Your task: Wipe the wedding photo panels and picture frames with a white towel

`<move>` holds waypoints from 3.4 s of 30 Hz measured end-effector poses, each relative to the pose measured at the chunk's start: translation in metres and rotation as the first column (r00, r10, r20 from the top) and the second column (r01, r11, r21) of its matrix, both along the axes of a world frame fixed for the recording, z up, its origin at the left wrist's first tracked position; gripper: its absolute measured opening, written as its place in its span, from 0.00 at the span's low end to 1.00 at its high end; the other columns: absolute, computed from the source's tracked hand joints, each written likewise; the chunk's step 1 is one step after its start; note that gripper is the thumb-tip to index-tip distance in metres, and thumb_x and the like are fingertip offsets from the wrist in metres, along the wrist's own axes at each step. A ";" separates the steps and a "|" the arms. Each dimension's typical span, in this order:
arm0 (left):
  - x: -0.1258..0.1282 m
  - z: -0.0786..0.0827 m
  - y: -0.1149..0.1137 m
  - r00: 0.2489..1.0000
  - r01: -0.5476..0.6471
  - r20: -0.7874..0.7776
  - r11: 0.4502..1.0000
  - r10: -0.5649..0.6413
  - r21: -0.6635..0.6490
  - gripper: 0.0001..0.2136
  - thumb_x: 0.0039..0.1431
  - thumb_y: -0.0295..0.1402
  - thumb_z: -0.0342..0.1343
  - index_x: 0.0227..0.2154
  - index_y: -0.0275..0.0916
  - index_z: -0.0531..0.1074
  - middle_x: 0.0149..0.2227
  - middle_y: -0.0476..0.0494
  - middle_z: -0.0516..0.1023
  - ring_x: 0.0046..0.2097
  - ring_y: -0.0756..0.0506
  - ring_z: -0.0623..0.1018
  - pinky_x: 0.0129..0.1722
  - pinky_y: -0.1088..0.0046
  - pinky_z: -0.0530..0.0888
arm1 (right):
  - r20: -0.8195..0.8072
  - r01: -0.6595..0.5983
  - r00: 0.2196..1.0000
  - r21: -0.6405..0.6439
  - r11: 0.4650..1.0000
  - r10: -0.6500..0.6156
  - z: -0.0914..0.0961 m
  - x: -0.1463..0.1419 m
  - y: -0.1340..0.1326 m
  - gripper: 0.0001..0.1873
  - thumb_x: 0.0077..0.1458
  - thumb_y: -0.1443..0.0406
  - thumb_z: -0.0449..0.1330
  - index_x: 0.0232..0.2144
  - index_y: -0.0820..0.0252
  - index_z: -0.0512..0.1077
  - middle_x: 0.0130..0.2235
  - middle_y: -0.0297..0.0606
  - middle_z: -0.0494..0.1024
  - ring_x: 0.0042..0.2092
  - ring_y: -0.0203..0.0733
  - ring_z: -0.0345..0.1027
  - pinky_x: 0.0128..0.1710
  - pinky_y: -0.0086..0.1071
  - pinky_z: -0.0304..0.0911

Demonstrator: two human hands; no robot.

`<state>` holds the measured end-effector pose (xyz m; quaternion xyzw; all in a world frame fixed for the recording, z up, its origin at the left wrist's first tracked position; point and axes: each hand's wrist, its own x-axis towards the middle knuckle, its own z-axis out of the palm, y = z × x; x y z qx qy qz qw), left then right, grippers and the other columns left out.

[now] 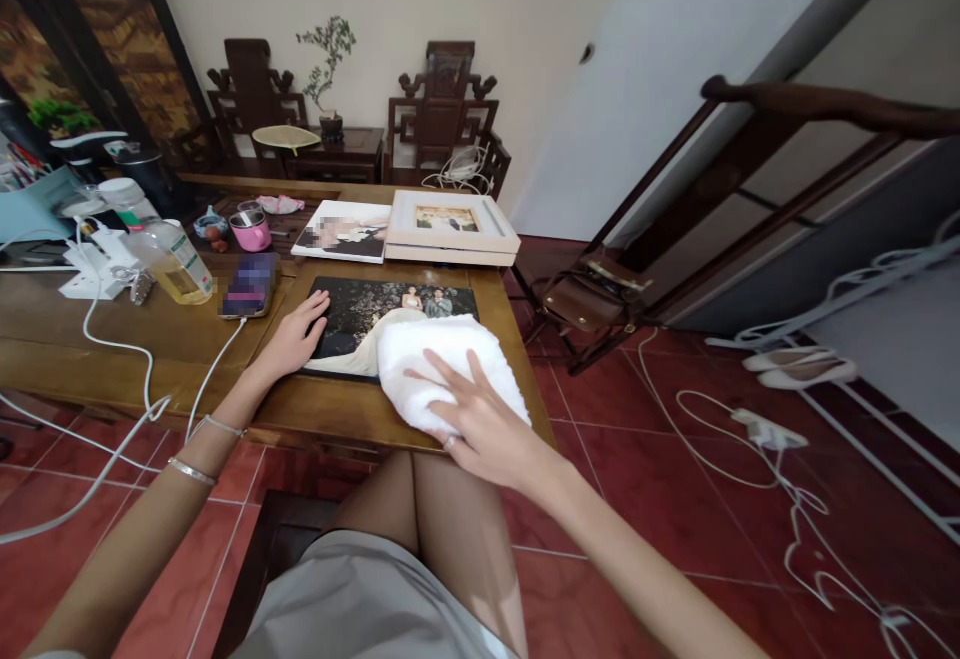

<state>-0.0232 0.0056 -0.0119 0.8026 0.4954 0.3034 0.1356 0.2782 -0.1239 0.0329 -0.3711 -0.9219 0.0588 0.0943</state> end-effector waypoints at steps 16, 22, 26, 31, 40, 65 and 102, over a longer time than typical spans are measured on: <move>-0.004 -0.001 0.002 0.999 0.031 0.010 0.999 -0.031 0.013 0.21 0.64 0.34 0.42 0.56 0.32 0.66 0.62 0.35 0.63 0.65 0.41 0.60 0.64 0.57 0.57 | -0.014 0.283 0.959 0.033 0.959 -0.282 -0.005 -0.008 0.148 0.20 0.64 0.61 0.43 0.47 0.66 0.70 0.58 0.59 0.66 0.63 0.62 0.51 0.56 0.65 0.46; -0.001 0.001 0.001 1.000 0.016 -0.009 1.000 -0.016 0.006 0.21 0.63 0.33 0.42 0.56 0.31 0.66 0.62 0.34 0.63 0.65 0.42 0.59 0.64 0.58 0.56 | -0.009 0.186 0.982 0.050 0.981 -0.186 -0.007 -0.009 0.042 0.15 0.59 0.69 0.47 0.41 0.65 0.72 0.62 0.57 0.61 0.67 0.57 0.41 0.61 0.63 0.39; -0.001 0.000 0.000 1.000 0.010 -0.023 1.000 -0.011 -0.020 0.21 0.64 0.32 0.41 0.57 0.34 0.65 0.63 0.35 0.62 0.66 0.42 0.58 0.64 0.55 0.57 | -0.024 0.095 0.995 -0.005 0.995 -0.095 -0.001 0.001 -0.008 0.11 0.53 0.73 0.49 0.30 0.59 0.71 0.64 0.47 0.60 0.67 0.54 0.42 0.63 0.59 0.39; -0.002 -0.004 0.001 1.000 0.008 -0.004 1.000 -0.008 -0.023 0.21 0.64 0.33 0.42 0.58 0.37 0.64 0.63 0.37 0.61 0.66 0.42 0.58 0.63 0.52 0.56 | -0.038 0.174 0.984 0.018 0.985 -0.173 -0.006 0.011 0.031 0.14 0.61 0.65 0.46 0.38 0.60 0.71 0.59 0.53 0.66 0.66 0.54 0.47 0.62 0.59 0.42; -0.004 -0.004 0.003 1.000 0.024 0.007 1.000 -0.024 -0.001 0.21 0.63 0.33 0.42 0.57 0.33 0.65 0.63 0.34 0.62 0.65 0.41 0.59 0.63 0.55 0.58 | -0.014 0.358 0.934 0.023 0.933 -0.358 -0.006 -0.015 0.153 0.21 0.64 0.60 0.43 0.48 0.65 0.70 0.59 0.57 0.65 0.63 0.61 0.51 0.56 0.64 0.46; -0.003 -0.001 0.001 1.000 0.021 -0.004 1.000 -0.021 -0.005 0.21 0.64 0.34 0.42 0.57 0.32 0.65 0.63 0.34 0.62 0.66 0.41 0.58 0.63 0.55 0.57 | 0.018 0.302 0.953 0.006 0.953 -0.302 -0.001 -0.032 0.166 0.22 0.65 0.60 0.43 0.52 0.63 0.68 0.60 0.57 0.63 0.64 0.61 0.50 0.57 0.65 0.44; 0.000 0.002 0.000 1.000 0.015 -0.008 1.000 -0.015 -0.022 0.21 0.63 0.33 0.41 0.57 0.32 0.65 0.63 0.34 0.62 0.66 0.40 0.58 0.64 0.55 0.57 | 0.008 -0.106 0.994 -0.026 0.994 0.107 0.014 -0.071 0.047 0.17 0.52 0.72 0.51 0.42 0.59 0.74 0.62 0.45 0.63 0.68 0.56 0.37 0.60 0.66 0.36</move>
